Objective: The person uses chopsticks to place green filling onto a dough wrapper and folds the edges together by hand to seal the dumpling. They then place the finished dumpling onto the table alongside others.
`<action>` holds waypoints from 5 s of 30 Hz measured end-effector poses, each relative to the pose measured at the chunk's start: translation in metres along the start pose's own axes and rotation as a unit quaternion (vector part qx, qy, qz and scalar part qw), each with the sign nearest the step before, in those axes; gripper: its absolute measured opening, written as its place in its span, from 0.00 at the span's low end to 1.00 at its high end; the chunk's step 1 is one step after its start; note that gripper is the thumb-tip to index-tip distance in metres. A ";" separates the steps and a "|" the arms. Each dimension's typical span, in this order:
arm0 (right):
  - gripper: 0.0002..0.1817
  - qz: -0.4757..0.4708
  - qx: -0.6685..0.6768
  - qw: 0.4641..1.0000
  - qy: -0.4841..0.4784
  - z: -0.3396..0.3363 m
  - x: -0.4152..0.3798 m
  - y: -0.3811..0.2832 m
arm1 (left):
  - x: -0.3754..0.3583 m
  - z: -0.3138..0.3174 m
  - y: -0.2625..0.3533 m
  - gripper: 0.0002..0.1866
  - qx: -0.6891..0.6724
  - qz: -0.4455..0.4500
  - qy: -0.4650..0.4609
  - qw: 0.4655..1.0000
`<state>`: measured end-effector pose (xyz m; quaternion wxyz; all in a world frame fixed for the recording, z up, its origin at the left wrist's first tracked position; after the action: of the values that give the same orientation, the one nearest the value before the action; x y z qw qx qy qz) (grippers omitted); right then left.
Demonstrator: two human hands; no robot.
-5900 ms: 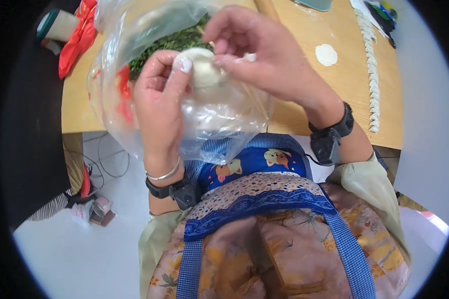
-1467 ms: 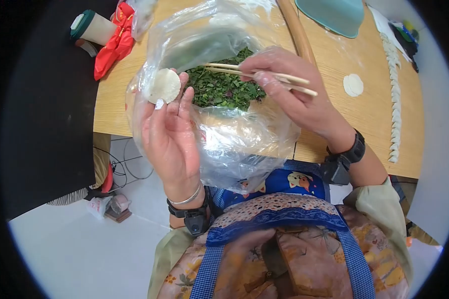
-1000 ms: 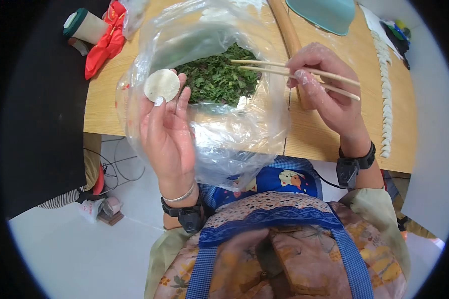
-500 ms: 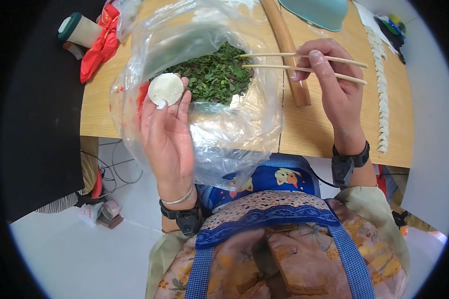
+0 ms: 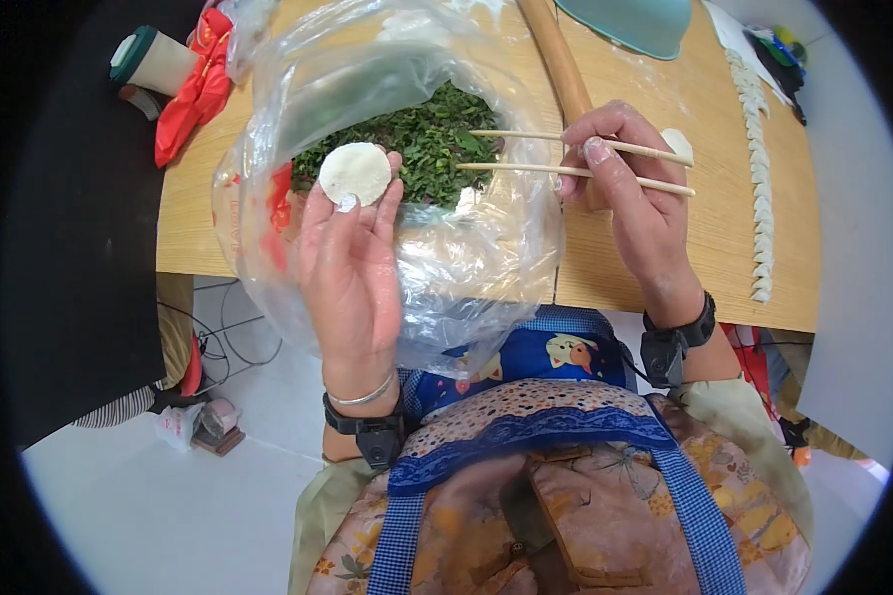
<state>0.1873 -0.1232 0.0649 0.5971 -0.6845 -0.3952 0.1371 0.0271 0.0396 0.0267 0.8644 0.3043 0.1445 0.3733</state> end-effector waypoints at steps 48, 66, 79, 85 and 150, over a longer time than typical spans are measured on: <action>0.10 -0.063 0.049 0.996 0.043 -0.015 0.001 -0.010 | 0.027 0.003 -0.006 0.15 0.012 -0.029 0.042 0.999; 0.09 -0.023 -0.009 0.998 0.050 -0.012 0.005 0.014 | 0.017 0.021 -0.005 0.24 -0.195 -0.173 0.028 0.965; 0.10 -0.130 0.058 0.990 0.016 -0.007 0.001 -0.022 | 0.009 0.025 -0.019 0.20 -0.209 -0.200 0.032 0.957; 0.09 -0.117 0.064 0.990 -0.055 0.004 -0.001 -0.021 | 0.010 0.023 -0.023 0.16 -0.142 -0.179 0.047 0.973; 0.12 -0.415 -0.321 0.851 0.020 0.055 0.029 -0.013 | 0.012 0.031 -0.023 0.15 -0.026 -0.132 -0.022 0.991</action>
<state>0.1653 -0.0645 0.0714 0.3530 -0.6132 -0.6524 -0.2714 0.0627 0.0230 0.0353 0.9167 0.2678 0.1546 0.2529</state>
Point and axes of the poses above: each hand's wrist, its own x-axis towards the middle knuckle, its own z-axis out of the palm, y = z × x, the point moved 4 cm from there along x, towards the middle knuckle, and after that the axes turned 10 degrees about -x, right-handed, at the moved point
